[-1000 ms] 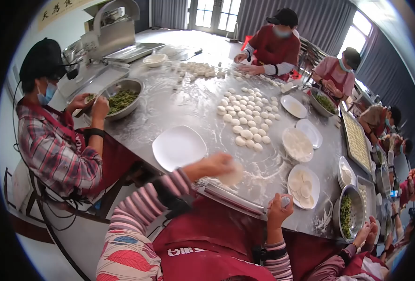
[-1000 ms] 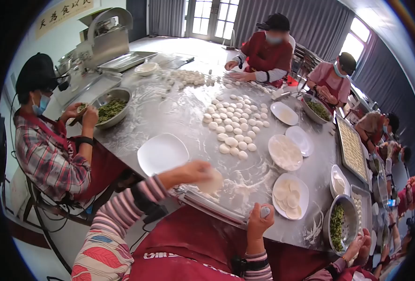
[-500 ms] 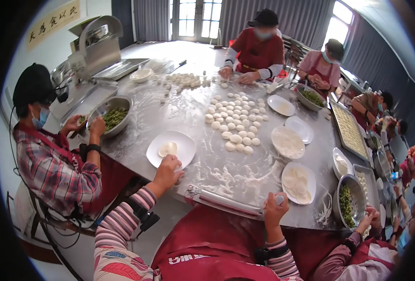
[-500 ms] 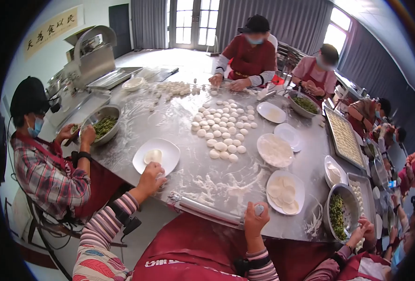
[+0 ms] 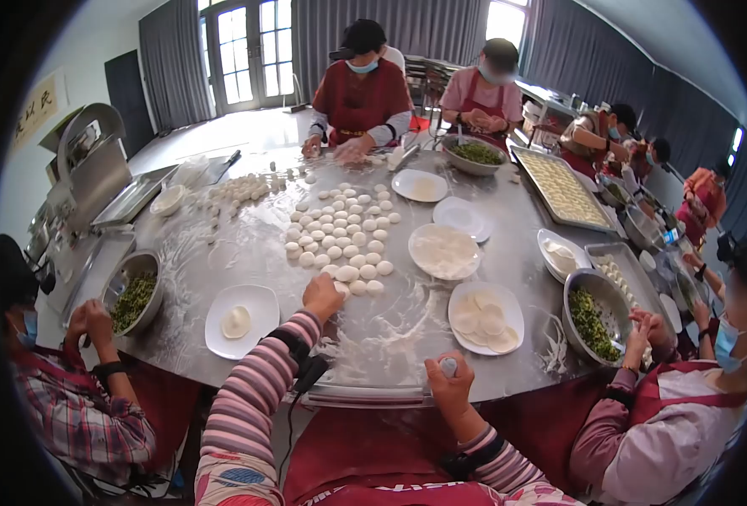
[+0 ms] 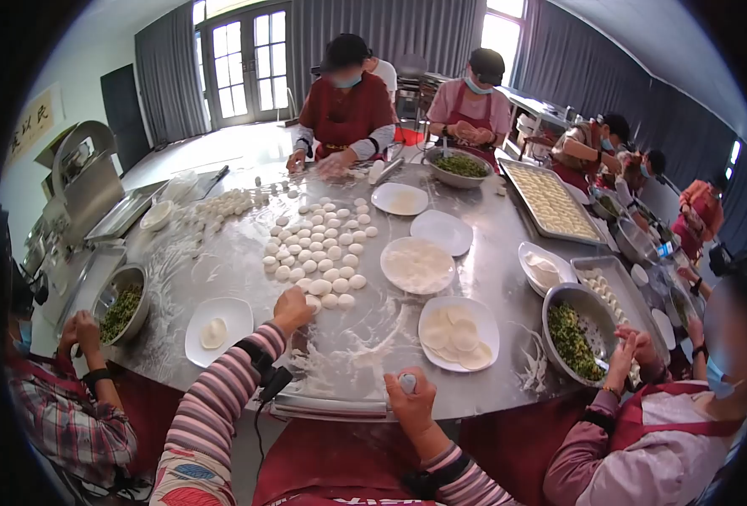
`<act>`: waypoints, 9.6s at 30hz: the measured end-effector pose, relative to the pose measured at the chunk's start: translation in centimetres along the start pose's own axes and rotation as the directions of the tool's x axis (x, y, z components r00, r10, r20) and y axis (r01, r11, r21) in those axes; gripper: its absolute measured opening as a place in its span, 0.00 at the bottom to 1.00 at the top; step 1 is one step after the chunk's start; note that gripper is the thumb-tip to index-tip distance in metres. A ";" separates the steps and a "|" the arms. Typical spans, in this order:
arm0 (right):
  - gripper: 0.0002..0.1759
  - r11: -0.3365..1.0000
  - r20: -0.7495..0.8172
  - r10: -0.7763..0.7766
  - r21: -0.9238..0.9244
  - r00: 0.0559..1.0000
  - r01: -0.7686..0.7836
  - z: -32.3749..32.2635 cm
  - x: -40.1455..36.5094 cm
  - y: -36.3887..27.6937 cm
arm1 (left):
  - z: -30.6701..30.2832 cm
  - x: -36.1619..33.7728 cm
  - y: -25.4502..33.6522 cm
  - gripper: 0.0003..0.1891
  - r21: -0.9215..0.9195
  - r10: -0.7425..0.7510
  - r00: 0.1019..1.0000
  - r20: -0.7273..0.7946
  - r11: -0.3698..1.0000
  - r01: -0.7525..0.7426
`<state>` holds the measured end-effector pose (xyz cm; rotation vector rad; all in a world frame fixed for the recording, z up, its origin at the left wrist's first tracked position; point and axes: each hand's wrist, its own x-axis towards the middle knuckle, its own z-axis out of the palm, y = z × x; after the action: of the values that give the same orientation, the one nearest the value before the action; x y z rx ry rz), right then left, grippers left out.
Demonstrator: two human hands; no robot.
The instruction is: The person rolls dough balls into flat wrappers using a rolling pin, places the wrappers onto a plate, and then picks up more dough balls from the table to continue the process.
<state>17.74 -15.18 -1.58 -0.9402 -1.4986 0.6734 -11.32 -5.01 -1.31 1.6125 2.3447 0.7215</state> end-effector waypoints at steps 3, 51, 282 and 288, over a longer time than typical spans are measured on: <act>0.09 0.947 0.062 -0.321 0.044 0.945 0.319 -0.3 2.3 -0.3 | 0.4 -1.5 -0.7 0.14 -0.127 0.068 0.997 0.029 0.990 -0.064; 0.11 0.972 -0.025 -0.179 -0.158 0.984 0.173 6.5 8.1 3.4 | 1.7 -8.1 5.2 0.08 -0.321 0.425 0.778 0.462 0.898 -0.300; 0.10 0.961 -0.022 -0.173 -0.223 0.985 0.164 5.6 6.9 3.2 | 1.5 -8.7 5.7 0.11 -0.285 0.397 0.786 0.474 0.914 -0.289; 0.10 0.866 0.028 -0.347 -0.375 0.938 0.331 1.8 2.4 1.8 | 1.8 -9.9 3.7 0.10 -0.380 0.401 0.812 0.424 0.893 -0.242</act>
<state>16.27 -12.03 -2.12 -0.9314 -1.7370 0.1076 -3.80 -12.55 -2.02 1.8079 1.5300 0.6036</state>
